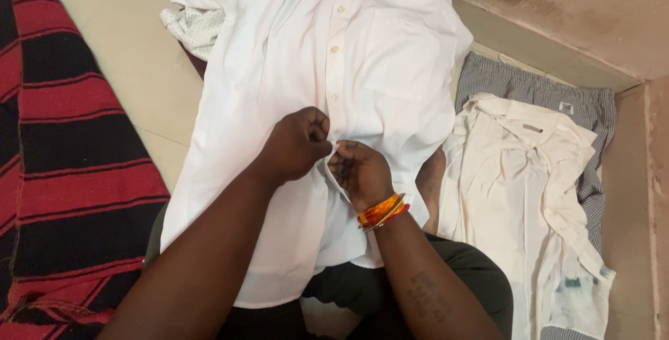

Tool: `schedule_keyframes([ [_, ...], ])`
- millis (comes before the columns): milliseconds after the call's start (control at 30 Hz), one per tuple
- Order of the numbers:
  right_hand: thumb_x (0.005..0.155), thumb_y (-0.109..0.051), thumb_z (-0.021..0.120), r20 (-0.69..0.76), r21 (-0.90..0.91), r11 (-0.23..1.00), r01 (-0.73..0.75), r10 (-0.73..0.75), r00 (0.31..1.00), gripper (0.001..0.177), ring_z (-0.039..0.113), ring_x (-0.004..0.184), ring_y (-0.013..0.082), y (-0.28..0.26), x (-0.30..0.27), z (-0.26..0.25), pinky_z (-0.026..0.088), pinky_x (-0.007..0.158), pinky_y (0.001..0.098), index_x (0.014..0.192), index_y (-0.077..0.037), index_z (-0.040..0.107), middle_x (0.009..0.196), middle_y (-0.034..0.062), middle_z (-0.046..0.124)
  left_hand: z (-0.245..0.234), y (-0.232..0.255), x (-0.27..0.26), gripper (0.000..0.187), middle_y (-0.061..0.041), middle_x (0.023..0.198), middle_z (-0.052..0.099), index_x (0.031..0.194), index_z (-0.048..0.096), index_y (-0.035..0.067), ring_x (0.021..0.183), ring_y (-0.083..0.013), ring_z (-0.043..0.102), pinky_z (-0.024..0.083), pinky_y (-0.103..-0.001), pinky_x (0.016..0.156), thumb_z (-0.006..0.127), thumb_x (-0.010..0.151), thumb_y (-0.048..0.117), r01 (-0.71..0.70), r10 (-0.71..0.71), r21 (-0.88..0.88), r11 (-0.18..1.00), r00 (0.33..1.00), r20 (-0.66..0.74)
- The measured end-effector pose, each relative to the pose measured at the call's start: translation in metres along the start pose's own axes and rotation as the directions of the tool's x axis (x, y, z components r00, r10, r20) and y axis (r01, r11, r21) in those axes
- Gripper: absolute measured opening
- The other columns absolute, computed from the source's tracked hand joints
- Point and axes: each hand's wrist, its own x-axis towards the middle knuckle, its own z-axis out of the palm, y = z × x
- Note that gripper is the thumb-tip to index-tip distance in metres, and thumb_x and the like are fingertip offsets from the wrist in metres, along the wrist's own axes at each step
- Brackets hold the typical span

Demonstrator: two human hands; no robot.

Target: The person buttons a white shirt while it rests on top of other clothes inside a purple suitcase and then smooths it out.

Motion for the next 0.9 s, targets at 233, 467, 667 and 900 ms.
schedule_keyframes([
  [233, 0.087, -0.023, 0.071, 0.115, -0.729, 0.638, 0.246, -0.241, 0.964, 0.026, 0.069, 0.077, 0.0166, -0.013, -0.018, 0.010, 0.056, 0.073, 0.0310, 0.100, -0.001, 0.071, 0.089, 0.0076, 0.074, -0.001, -0.009, 0.003, 0.026, -0.009, 0.083, 0.073, 0.100, 0.063, 0.005, 0.075, -0.0173, 0.068, 0.054, -0.032, 0.071, 0.078, 0.082, 0.014, -0.047, 0.056, 0.062, 0.997, 0.988, -0.147],
  [467, 0.078, -0.035, 0.081, 0.142, -0.989, -0.048, 0.138, -0.091, 0.986, 0.038, 0.072, 0.093, 0.0240, -0.013, -0.045, 0.003, 0.055, 0.085, 0.0349, 0.105, -0.009, 0.076, 0.097, 0.0088, 0.076, -0.009, 0.006, -0.031, 0.034, -0.014, 0.100, 0.073, 0.100, 0.070, 0.007, 0.097, -0.0342, 0.069, 0.054, -0.047, 0.082, 0.079, 0.084, 0.035, -0.053, 0.076, 0.688, 0.724, 0.997, -0.004],
  [667, 0.082, -0.036, 0.073, 0.167, -0.968, -0.204, 0.149, -0.072, 0.983, 0.038, 0.070, 0.105, 0.0269, -0.011, -0.048, -0.012, 0.054, 0.093, 0.0381, 0.112, -0.013, 0.075, 0.112, 0.0093, 0.075, 0.011, 0.047, -0.078, 0.050, -0.012, 0.110, 0.072, 0.103, 0.072, 0.009, 0.106, -0.0298, 0.070, 0.056, -0.043, 0.090, 0.079, 0.080, 0.053, -0.021, -0.313, 0.873, 0.488, 0.929, 0.197],
  [900, 0.084, -0.027, 0.064, -0.015, -0.922, -0.384, -0.038, -0.063, 0.998, 0.035, 0.067, 0.111, 0.0321, -0.025, -0.056, -0.026, 0.052, 0.095, 0.0453, 0.115, -0.014, 0.074, 0.120, 0.0108, 0.071, 0.014, 0.031, -0.076, 0.022, -0.014, 0.110, 0.072, 0.103, 0.072, 0.010, 0.106, -0.0328, 0.068, 0.053, -0.047, 0.090, 0.064, 0.084, 0.019, 0.085, -0.213, 0.784, 0.615, 0.975, 0.062],
])
